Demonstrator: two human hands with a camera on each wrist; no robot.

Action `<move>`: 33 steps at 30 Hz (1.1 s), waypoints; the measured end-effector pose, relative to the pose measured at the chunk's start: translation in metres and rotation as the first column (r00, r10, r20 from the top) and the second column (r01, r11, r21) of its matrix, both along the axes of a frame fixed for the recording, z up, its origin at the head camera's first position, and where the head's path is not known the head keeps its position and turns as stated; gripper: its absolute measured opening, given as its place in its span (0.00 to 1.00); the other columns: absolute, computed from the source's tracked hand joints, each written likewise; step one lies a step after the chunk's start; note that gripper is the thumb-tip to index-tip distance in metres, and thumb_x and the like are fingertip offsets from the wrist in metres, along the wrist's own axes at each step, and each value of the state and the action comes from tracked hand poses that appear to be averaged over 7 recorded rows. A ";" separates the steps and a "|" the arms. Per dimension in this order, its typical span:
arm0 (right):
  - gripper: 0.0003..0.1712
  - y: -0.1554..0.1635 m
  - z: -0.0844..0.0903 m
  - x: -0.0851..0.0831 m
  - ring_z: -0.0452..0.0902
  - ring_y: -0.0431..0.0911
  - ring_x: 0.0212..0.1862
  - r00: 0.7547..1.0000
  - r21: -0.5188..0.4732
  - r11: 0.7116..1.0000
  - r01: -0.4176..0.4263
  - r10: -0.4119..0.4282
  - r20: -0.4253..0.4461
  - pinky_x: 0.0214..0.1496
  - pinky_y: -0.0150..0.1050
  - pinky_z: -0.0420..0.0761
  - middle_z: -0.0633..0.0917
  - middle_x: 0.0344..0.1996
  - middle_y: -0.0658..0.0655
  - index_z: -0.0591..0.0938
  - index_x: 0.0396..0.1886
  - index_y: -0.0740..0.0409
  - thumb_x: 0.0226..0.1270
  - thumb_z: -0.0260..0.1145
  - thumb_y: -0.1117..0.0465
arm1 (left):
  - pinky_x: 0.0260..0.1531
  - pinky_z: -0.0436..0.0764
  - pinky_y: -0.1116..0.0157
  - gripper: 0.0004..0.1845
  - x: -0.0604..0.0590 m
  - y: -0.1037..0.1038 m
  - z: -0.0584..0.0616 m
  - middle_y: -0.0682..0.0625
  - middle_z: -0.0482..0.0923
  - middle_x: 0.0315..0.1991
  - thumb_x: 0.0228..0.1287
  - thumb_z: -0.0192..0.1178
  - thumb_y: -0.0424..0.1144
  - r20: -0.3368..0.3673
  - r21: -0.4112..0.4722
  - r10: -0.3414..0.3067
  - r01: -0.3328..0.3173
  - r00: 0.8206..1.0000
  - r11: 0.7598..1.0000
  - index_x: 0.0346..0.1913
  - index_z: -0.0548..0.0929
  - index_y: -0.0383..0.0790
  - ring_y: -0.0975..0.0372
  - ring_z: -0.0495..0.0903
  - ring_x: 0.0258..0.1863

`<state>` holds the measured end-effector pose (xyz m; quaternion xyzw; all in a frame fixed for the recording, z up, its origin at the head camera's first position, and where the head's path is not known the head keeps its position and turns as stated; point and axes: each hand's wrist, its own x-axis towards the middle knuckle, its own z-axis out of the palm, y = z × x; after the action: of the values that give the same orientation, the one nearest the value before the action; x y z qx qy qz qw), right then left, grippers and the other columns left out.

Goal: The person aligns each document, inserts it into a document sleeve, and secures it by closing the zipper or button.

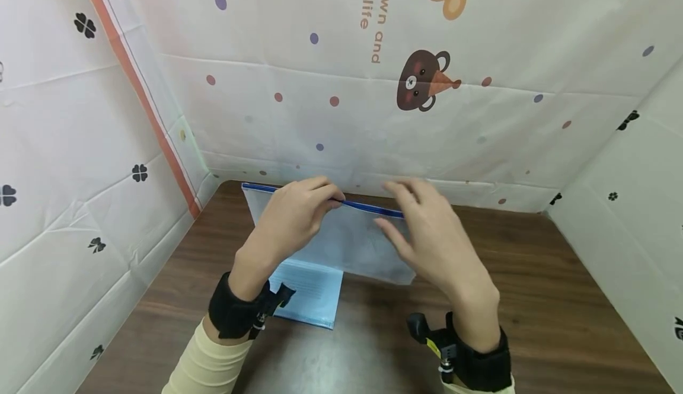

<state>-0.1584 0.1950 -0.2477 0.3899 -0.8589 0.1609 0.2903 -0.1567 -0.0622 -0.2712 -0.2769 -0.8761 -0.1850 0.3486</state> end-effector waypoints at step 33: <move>0.15 -0.010 0.003 0.006 0.86 0.34 0.36 0.995 -0.649 0.757 -0.080 0.025 -0.094 0.37 0.20 0.79 0.89 0.47 0.68 0.76 0.59 0.76 0.83 0.54 0.67 | 0.57 0.84 0.50 0.48 -0.019 -0.039 -0.001 0.42 0.78 0.66 0.77 0.66 0.47 0.358 0.651 -0.136 -0.142 0.924 0.746 0.85 0.48 0.40 0.51 0.83 0.62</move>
<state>-0.1526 0.1855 -0.2445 0.2946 -0.7258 0.4419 0.4372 -0.1752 -0.1009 -0.2726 -0.0913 -0.8031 -0.5349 0.2462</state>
